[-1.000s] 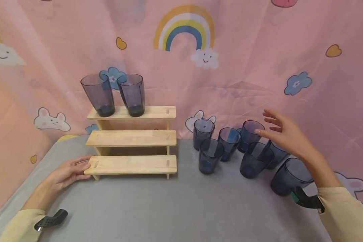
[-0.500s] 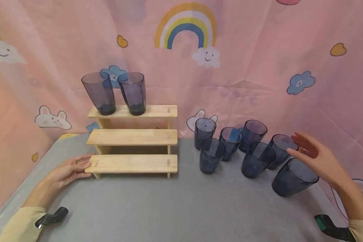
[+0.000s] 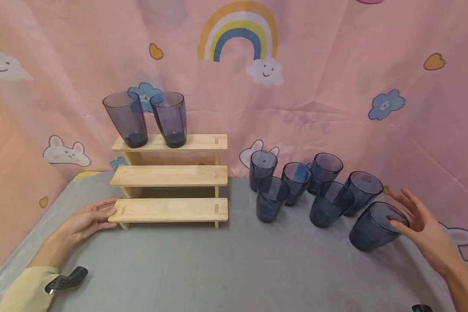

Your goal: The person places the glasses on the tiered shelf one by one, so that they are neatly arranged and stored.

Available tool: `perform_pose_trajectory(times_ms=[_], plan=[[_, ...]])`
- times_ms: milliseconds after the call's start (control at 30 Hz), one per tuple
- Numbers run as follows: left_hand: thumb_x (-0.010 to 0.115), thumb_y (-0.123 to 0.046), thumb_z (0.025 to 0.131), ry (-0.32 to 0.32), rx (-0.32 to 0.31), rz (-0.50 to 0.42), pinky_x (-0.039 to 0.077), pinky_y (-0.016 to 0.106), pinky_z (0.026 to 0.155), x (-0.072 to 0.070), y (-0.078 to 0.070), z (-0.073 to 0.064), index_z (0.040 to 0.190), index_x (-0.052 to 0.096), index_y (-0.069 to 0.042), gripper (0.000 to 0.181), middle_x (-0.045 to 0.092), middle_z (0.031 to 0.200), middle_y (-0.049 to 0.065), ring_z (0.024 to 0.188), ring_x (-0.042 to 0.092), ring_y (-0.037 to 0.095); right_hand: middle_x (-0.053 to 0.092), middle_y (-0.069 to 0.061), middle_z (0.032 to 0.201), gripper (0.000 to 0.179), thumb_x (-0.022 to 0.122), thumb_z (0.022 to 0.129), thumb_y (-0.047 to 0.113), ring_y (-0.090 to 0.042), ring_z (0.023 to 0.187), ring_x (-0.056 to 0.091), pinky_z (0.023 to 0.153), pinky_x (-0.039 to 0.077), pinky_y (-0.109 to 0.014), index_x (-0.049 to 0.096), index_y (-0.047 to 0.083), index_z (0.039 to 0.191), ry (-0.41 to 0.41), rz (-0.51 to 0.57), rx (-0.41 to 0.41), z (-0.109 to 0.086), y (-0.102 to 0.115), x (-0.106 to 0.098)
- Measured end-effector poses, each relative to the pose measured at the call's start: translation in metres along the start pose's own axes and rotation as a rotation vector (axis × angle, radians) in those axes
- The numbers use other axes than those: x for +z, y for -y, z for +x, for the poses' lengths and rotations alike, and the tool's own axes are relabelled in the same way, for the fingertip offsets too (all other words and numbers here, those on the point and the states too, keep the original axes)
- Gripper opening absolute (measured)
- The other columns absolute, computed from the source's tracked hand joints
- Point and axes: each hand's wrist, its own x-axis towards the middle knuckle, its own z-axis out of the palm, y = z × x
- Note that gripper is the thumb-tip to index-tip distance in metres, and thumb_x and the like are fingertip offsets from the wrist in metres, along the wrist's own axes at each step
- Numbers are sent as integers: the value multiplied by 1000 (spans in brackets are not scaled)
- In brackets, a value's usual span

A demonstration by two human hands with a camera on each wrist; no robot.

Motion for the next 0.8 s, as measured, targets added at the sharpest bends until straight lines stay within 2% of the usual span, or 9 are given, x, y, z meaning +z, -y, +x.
perform_pose_trajectory(times_ms=[67,167,300,367,400,533,600,700,800], plan=[[53,-5,101,8,4,7,57,37,83,-3,0,-1,153,1,8,75,61,113,-4,100,66,17,21,21,155,84,42,99,-14,12,134,25,99,30,-5,0,26,159,54,124,-31,-2,-9,0],[52,-4,101,15,7,2,57,37,83,-8,2,-3,153,0,7,74,61,114,-5,101,65,17,28,24,148,90,49,94,-18,18,118,38,84,41,-4,4,24,159,108,161,-32,-4,-14,4],[51,-3,102,21,8,-32,57,37,83,-11,5,-3,154,1,6,73,60,115,-5,102,65,18,28,24,145,97,61,91,-10,19,118,35,85,41,-5,3,29,158,70,1,63,-9,-16,12],[51,-3,102,26,9,-41,57,37,83,-10,6,-2,154,3,5,72,60,115,-4,102,65,18,22,18,153,99,64,92,-4,3,137,29,106,39,-22,-1,33,157,40,-7,134,-12,-16,16],[51,-3,101,28,11,-41,57,37,83,-10,7,-2,154,4,6,71,60,115,-4,102,65,18,23,18,152,100,66,92,0,3,136,30,106,37,-20,-3,35,157,23,-38,166,-13,-16,17],[51,-3,101,30,12,-33,57,36,83,-7,7,0,153,3,7,72,61,115,-3,102,65,18,35,26,137,98,71,92,16,6,123,41,97,43,-19,0,38,156,0,-97,257,-14,-18,21],[51,-3,101,25,13,-35,58,36,83,-7,6,1,153,2,7,73,61,114,-3,101,65,18,39,28,126,97,73,91,23,19,98,37,71,44,-9,3,37,156,8,-160,268,-14,-20,21],[52,-4,101,20,8,-39,58,36,83,-6,6,2,154,0,6,74,61,114,-4,101,65,17,44,9,142,95,72,91,26,19,96,36,75,48,-17,4,36,157,4,-176,276,-13,-22,22],[52,-4,101,21,4,-45,57,37,83,-6,5,3,154,0,5,75,60,114,-4,102,65,17,45,9,142,95,73,91,26,19,96,36,74,47,-15,5,35,157,-18,-188,269,-13,-24,22]])
